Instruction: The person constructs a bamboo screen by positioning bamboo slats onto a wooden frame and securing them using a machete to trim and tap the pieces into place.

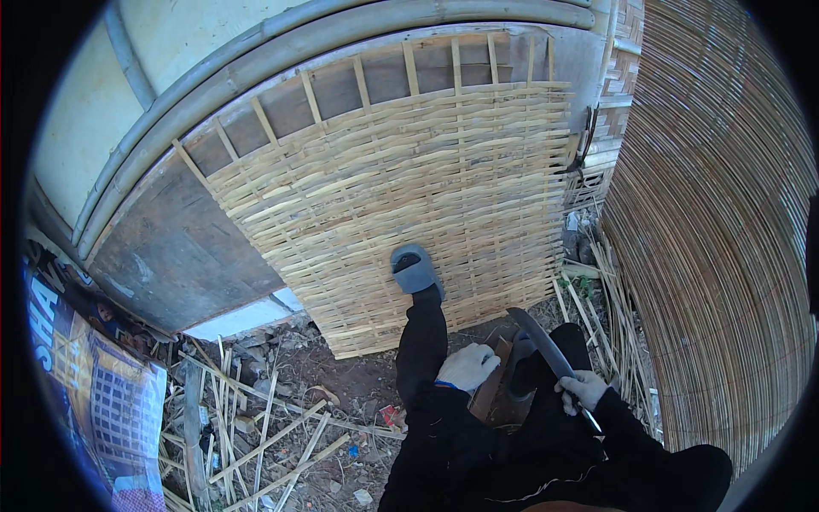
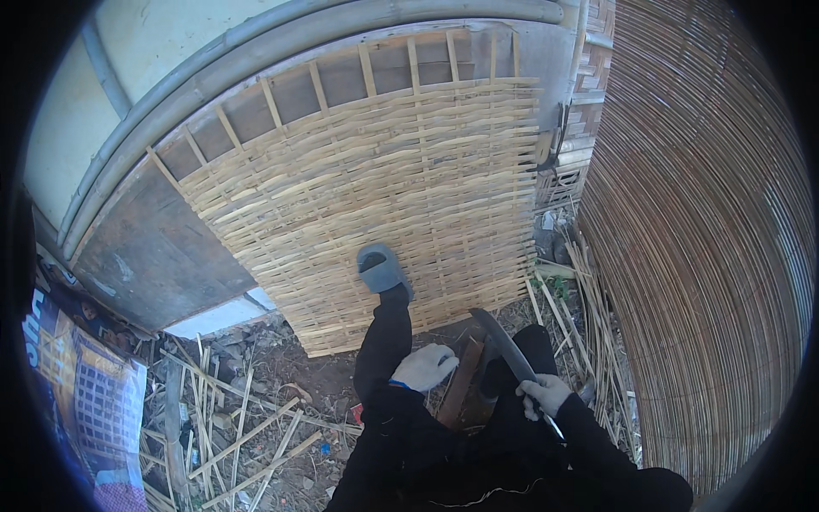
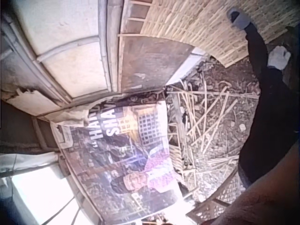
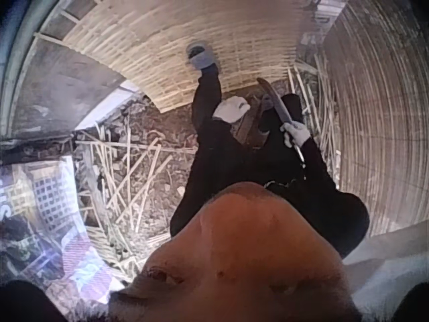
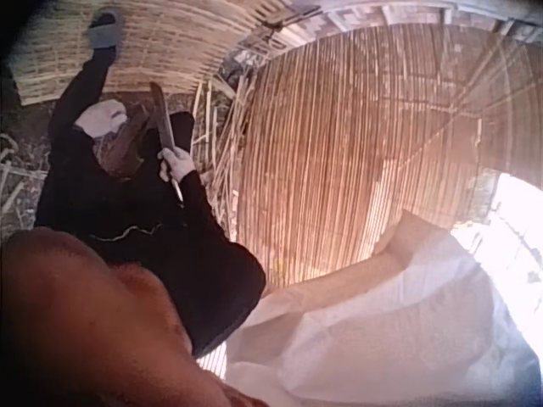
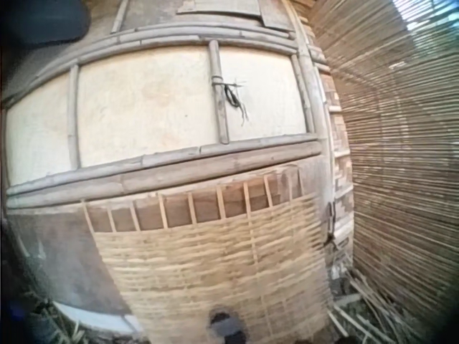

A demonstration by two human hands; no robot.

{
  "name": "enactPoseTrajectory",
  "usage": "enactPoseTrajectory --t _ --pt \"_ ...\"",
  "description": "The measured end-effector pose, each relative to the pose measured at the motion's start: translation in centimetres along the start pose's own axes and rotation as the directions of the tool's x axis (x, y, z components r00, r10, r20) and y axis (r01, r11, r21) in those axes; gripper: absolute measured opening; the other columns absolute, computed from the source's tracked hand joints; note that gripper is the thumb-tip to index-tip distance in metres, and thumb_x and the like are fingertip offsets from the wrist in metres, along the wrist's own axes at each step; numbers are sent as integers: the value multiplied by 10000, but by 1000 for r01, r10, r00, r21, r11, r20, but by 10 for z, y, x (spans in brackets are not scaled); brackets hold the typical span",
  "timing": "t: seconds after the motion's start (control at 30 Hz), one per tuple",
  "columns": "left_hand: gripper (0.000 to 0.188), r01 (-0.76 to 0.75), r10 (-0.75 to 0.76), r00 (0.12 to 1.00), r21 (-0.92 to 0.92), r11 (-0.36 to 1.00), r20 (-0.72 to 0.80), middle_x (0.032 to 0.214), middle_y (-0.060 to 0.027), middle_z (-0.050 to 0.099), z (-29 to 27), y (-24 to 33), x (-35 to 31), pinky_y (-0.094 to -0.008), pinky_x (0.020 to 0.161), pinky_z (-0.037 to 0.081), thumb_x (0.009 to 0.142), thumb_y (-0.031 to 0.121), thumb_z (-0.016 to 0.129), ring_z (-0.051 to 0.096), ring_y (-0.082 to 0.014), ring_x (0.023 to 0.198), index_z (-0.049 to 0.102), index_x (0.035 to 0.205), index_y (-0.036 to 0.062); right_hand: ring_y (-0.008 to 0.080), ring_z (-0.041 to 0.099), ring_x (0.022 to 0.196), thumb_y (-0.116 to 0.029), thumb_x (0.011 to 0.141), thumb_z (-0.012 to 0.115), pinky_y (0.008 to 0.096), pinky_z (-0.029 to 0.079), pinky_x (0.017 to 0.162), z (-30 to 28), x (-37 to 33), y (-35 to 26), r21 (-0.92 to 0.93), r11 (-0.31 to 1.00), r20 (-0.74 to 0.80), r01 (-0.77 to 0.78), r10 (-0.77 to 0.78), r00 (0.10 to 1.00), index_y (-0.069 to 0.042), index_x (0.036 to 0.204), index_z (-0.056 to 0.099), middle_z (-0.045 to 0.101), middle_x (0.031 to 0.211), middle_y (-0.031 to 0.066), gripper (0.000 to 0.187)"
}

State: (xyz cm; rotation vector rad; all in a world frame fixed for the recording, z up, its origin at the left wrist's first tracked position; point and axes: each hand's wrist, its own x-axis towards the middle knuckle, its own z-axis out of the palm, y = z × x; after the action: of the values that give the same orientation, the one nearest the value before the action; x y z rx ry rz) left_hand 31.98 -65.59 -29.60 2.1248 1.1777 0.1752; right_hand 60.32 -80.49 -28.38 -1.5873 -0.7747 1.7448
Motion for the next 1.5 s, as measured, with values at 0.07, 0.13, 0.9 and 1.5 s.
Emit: enactPoseTrajectory --t 0.07,0.13,0.9,1.5 --pt "396 -12 12 1000 -8 1000 -12 1056 -174 659 0 -2 2 -504 902 502 967 440 514 633 -391 1034 676 1072 94 187 592 486 -212 1019 542 318 490 468 4 10 -7 2 1000 -33 -30 30 999 10 958 598 576 613 61 237" --pt "394 17 -17 998 -4 1000 -59 1051 -169 662 3 -6 2 -500 885 506 966 443 518 640 -385 1012 677 1049 92 168 575 476 -206 1013 547 293 456 444 4 13 -12 12 999 -32 -41 42 999 6 941 587 560 613 52 228" --pt "248 -18 -567 352 -611 792 -745 1057 -170 689 76 -204 -141 -387 867 509 978 225 590 662 -328 979 679 1088 22 178 548 414 -385 1035 519 287 455 356 13 46 169 -11 999 -31 -43 43 999 -37 1013 588 549 578 29 356" --pt "522 690 -946 4 -685 -232 325 1198 -242 671 558 -318 -441 -473 1017 474 892 447 495 619 -423 1157 712 1116 28 127 565 468 -430 1023 530 241 448 374 70 18 243 -105 977 -214 -185 160 964 -90 1037 609 558 609 -12 349"
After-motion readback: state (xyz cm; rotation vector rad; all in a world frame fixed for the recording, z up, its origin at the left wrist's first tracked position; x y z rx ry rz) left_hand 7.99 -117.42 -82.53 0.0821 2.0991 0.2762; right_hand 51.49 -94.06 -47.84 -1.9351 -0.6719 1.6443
